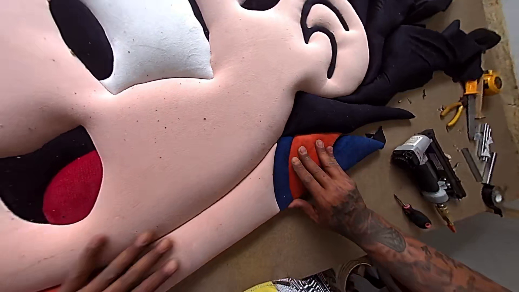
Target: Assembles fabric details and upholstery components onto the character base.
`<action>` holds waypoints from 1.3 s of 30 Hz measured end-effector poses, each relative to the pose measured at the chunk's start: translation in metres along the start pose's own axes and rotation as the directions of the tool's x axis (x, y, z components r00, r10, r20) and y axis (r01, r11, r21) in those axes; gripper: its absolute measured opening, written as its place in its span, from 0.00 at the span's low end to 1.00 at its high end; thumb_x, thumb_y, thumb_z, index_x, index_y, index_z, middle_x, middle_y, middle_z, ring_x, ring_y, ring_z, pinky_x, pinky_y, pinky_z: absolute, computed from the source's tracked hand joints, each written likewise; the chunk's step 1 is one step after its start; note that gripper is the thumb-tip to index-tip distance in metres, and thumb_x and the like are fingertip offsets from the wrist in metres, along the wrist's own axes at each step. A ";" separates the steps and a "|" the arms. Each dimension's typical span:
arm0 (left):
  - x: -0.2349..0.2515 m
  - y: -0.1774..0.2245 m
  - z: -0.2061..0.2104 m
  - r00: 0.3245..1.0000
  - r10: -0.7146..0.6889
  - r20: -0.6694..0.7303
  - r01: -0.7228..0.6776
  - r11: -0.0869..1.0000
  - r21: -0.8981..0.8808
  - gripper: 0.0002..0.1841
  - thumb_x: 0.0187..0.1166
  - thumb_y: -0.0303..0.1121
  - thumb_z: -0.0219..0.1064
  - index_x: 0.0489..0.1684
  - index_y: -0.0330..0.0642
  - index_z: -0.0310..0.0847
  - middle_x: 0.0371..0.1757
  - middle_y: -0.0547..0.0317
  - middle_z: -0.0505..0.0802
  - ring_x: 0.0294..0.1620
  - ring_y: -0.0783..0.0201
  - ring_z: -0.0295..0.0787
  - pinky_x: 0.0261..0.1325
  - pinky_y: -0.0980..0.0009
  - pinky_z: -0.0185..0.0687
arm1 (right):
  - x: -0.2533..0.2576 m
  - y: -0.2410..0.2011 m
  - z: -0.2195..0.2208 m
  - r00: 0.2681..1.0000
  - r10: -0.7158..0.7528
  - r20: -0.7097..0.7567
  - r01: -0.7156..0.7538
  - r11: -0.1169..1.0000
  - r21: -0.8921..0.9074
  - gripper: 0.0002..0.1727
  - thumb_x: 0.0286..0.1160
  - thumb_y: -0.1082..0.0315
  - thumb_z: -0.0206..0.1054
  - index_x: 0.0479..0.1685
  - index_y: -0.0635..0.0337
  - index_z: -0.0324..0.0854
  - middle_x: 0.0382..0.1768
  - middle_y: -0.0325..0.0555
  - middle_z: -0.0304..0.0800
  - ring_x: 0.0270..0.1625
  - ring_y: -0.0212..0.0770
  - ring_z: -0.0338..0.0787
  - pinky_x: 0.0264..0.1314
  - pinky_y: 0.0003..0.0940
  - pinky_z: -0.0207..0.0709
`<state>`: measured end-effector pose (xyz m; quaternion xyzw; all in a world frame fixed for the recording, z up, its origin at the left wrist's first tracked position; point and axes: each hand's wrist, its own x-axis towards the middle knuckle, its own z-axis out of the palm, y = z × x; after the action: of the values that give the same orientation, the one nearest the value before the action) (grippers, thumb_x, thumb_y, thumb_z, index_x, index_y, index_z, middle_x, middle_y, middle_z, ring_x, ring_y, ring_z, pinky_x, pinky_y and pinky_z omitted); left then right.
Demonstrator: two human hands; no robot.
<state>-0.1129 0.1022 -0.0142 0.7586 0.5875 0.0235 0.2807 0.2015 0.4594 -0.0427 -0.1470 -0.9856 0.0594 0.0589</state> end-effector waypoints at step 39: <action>0.264 0.078 0.010 0.797 -0.221 -0.562 0.305 0.951 0.059 0.43 0.78 0.59 0.57 0.88 0.35 0.65 0.92 0.45 0.66 0.95 0.50 0.53 0.96 0.52 0.52 | 0.007 0.046 -0.008 0.989 -0.149 0.007 0.148 0.988 0.051 0.30 0.84 0.44 0.60 0.76 0.52 0.82 0.82 0.44 0.79 0.88 0.49 0.72 0.87 0.46 0.71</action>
<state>0.0406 0.3249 -0.0646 0.6492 0.7428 0.1575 0.0445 0.2090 0.5056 -0.0400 -0.0714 -0.9923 0.0802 0.0616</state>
